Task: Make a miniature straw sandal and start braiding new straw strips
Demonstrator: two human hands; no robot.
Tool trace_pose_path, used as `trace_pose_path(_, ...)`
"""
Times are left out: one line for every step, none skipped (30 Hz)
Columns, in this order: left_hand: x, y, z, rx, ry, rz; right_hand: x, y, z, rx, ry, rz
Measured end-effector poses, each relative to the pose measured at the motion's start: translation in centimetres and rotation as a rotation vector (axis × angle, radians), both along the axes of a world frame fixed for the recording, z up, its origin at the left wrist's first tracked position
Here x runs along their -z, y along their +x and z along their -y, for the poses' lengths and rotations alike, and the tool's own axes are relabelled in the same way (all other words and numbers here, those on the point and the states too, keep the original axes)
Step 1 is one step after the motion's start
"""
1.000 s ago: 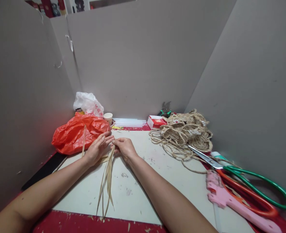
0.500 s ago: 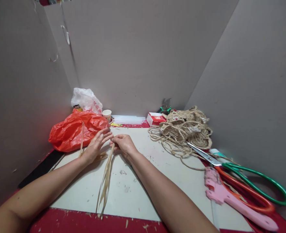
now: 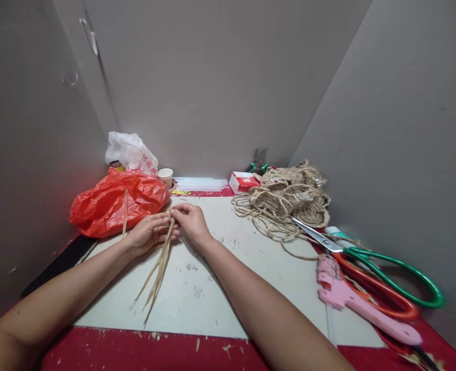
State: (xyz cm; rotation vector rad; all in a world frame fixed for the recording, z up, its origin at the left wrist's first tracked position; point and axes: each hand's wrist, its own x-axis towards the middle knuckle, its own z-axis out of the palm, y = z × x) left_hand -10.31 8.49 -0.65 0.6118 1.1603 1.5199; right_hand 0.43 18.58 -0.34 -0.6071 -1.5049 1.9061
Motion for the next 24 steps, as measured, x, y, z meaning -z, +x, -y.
trace_pose_path(-0.1, 0.0, 0.0, 0.029, -0.012, 0.01, 0.1, -0.1, 0.2, -0.004, 0.037, -0.013)
trace_pose_path(-0.2, 0.0, 0.1, 0.05, -0.022, 0.017, 0.2, -0.1, 0.4, -0.003, 0.074, -0.019)
trace_pose_path(-0.2, 0.0, 0.1, 0.063, -0.029, 0.022, 0.2, -0.2, 0.5, -0.001, 0.114, -0.021)
trace_pose_path(-0.3, 0.0, 0.1, 0.069, -0.032, 0.021, 0.2, -0.2, 0.5, 0.002, 0.157, -0.016)
trace_pose_path(-0.4, 0.0, 0.2, 0.069, -0.033, 0.016, 0.3, -0.2, 0.5, 0.009, 0.207, -0.005)
trace_pose_path(-0.5, 0.1, 0.2, 0.066, -0.032, 0.004, 0.3, -0.2, 0.5, 0.018, 0.258, 0.011)
trace_pose_path(-0.5, 0.3, 0.2, 0.061, -0.031, -0.015, 0.3, -0.2, 0.5, 0.028, 0.304, 0.027)
trace_pose_path(-0.5, 0.4, 0.2, 0.053, -0.029, -0.039, 0.4, -0.3, 0.4, 0.034, 0.338, 0.041)
trace_pose_path(-0.6, 0.6, 0.3, 0.046, -0.028, -0.067, 0.5, -0.3, 0.4, 0.036, 0.351, 0.049)
trace_pose_path(-0.6, 0.8, 0.3, 0.037, -0.028, -0.098, 0.5, -0.3, 0.3, 0.034, 0.342, 0.05)
trace_pose_path(-0.6, 1.0, 0.4, 0.026, -0.026, -0.13, 0.6, -0.3, 0.3, 0.025, 0.31, 0.046)
trace_pose_path(-0.6, 1.1, 0.4, 0.011, -0.023, -0.16, 0.7, -0.4, 0.2, 0.011, 0.261, 0.037)
trace_pose_path(-0.5, 1.2, 0.4, -0.008, -0.017, -0.187, 0.7, -0.4, 0.2, 0.001, 0.211, 0.028)
trace_pose_path(-0.5, 1.3, 0.4, -0.029, -0.012, -0.211, 0.7, -0.4, 0.0, 0.003, 0.169, 0.024)
trace_pose_path(-0.5, 1.2, 0.4, -0.052, -0.007, -0.23, 0.7, -0.3, -0.1, 0.023, 0.138, 0.023)
trace_pose_path(-0.4, 1.1, 0.3, -0.078, -0.004, -0.244, 0.6, -0.3, -0.4, 0.058, 0.123, 0.026)
trace_pose_path(-0.4, 0.9, 0.2, -0.104, -0.005, -0.253, 0.6, -0.2, -0.7, 0.105, 0.122, 0.031)
trace_pose_path(-0.4, 0.6, 0.1, -0.132, -0.008, -0.257, 0.6, -0.1, -1.1, 0.153, 0.142, 0.048)
trace_pose_path(-0.4, 0.3, 0.0, -0.161, -0.013, -0.256, 0.5, 0.0, -1.5, 0.187, 0.175, 0.076)
trace_pose_path(-0.4, 0.0, -0.1, -0.189, -0.019, -0.253, 0.6, 0.2, -1.9, 0.204, 0.217, 0.112)
trace_pose_path(-0.4, -0.4, -0.2, -0.214, -0.026, -0.247, 0.6, 0.3, -2.4, 0.202, 0.263, 0.154)
trace_pose_path(-0.4, -0.7, -0.3, -0.234, -0.033, -0.24, 0.7, 0.5, -2.8, 0.186, 0.309, 0.201)
trace_pose_path(-0.4, -1.0, -0.3, -0.25, -0.039, -0.234, 0.8, 0.6, -3.1, 0.155, 0.349, 0.249)
trace_pose_path(-0.5, -1.2, -0.4, -0.262, -0.044, -0.228, 0.8, 0.8, -3.4, 0.111, 0.38, 0.295)
